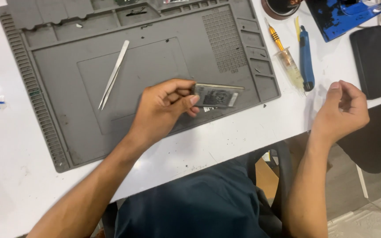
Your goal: Repairing a mobile phone battery by soldering components on its protection circuit board.
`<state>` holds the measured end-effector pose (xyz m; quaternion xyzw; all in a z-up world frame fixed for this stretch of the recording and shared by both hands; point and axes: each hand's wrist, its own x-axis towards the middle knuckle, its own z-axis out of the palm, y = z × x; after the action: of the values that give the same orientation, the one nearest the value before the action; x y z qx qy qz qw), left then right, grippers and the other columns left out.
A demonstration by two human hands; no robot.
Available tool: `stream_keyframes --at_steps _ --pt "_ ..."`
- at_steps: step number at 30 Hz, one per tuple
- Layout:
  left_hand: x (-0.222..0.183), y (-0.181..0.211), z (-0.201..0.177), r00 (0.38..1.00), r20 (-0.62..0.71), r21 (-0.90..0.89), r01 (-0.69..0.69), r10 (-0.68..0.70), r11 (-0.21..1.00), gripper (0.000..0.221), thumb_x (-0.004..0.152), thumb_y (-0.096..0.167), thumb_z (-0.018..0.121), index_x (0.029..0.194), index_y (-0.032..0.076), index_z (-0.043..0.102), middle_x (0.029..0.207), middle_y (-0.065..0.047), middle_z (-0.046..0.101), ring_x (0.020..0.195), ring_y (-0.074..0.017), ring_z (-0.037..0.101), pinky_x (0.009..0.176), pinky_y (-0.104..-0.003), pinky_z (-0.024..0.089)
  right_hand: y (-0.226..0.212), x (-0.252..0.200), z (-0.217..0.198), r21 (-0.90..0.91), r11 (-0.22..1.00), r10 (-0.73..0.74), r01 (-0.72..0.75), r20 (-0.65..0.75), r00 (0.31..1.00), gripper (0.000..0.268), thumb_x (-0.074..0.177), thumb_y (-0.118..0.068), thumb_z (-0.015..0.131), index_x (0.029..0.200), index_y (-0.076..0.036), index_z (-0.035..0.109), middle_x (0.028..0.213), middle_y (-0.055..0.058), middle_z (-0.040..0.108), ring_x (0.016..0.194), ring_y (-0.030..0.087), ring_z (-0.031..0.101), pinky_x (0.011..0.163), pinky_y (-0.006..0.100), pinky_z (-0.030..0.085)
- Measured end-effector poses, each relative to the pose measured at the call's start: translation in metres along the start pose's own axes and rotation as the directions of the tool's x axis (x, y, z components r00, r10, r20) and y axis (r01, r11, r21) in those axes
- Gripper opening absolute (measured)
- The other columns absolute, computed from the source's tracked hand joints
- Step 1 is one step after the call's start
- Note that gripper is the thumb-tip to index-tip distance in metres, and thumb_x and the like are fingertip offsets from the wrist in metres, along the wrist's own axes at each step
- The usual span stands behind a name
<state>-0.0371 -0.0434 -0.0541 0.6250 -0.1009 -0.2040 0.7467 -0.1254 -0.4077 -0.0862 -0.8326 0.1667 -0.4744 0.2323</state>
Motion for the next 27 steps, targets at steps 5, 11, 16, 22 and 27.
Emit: stream_keyframes --at_steps 5,11,16,22,27 --pt "-0.008 0.023 0.02 0.996 0.084 0.021 0.011 -0.013 1.0 0.027 0.091 0.011 0.073 0.116 0.0 0.074 0.094 -0.011 0.078 0.072 -0.0182 0.076 0.071 -0.028 0.067 -0.14 -0.01 0.003 0.354 0.934 -0.226 0.047 0.486 0.844 0.039 0.103 -0.016 0.062 0.131 0.012 0.062 0.119 0.024 0.068 0.104 0.032 0.069 0.092 0.04 0.057" --pt "-0.014 0.019 0.015 0.988 0.087 -0.009 -0.127 0.128 0.992 0.017 0.097 0.011 0.07 0.11 0.0 0.075 0.084 -0.011 0.072 0.072 -0.0166 0.075 0.063 -0.027 0.067 -0.173 -0.044 0.025 0.416 0.821 -0.051 -0.39 0.735 0.676 0.02 0.089 -0.009 0.078 0.104 0.004 0.072 0.066 0.015 0.068 0.05 0.021 0.067 0.047 0.03 0.055" --pt "-0.011 0.005 0.017 0.963 0.128 0.166 -0.255 0.236 0.953 0.018 0.095 0.005 0.07 0.112 0.0 0.074 0.086 -0.012 0.07 0.072 -0.0182 0.075 0.062 -0.028 0.067 -0.171 -0.059 0.027 0.428 0.779 0.042 -0.458 0.694 0.719 0.018 0.092 -0.011 0.076 0.102 0.003 0.072 0.063 0.014 0.066 0.046 0.02 0.067 0.041 0.028 0.053" --pt "-0.016 0.017 0.017 0.96 0.223 0.127 -0.201 0.169 0.971 0.05 0.078 0.005 0.086 0.125 -0.001 0.069 0.094 -0.011 0.068 0.084 -0.016 0.071 0.075 -0.029 0.069 -0.155 -0.062 0.027 0.452 0.714 0.087 -0.535 0.701 0.708 0.019 0.093 -0.011 0.076 0.104 0.004 0.073 0.07 0.017 0.068 0.053 0.022 0.069 0.041 0.032 0.057" --pt "-0.016 0.022 0.022 0.983 0.044 0.151 -0.185 0.181 0.971 0.03 0.106 0.031 0.058 0.108 0.01 0.079 0.077 -0.005 0.07 0.074 -0.0097 0.068 0.064 -0.027 0.064 -0.174 -0.061 0.023 0.424 0.754 0.064 -0.501 0.712 0.7 0.021 0.09 -0.018 0.08 0.102 -0.001 0.076 0.074 0.014 0.072 0.053 0.018 0.068 0.044 0.029 0.057"
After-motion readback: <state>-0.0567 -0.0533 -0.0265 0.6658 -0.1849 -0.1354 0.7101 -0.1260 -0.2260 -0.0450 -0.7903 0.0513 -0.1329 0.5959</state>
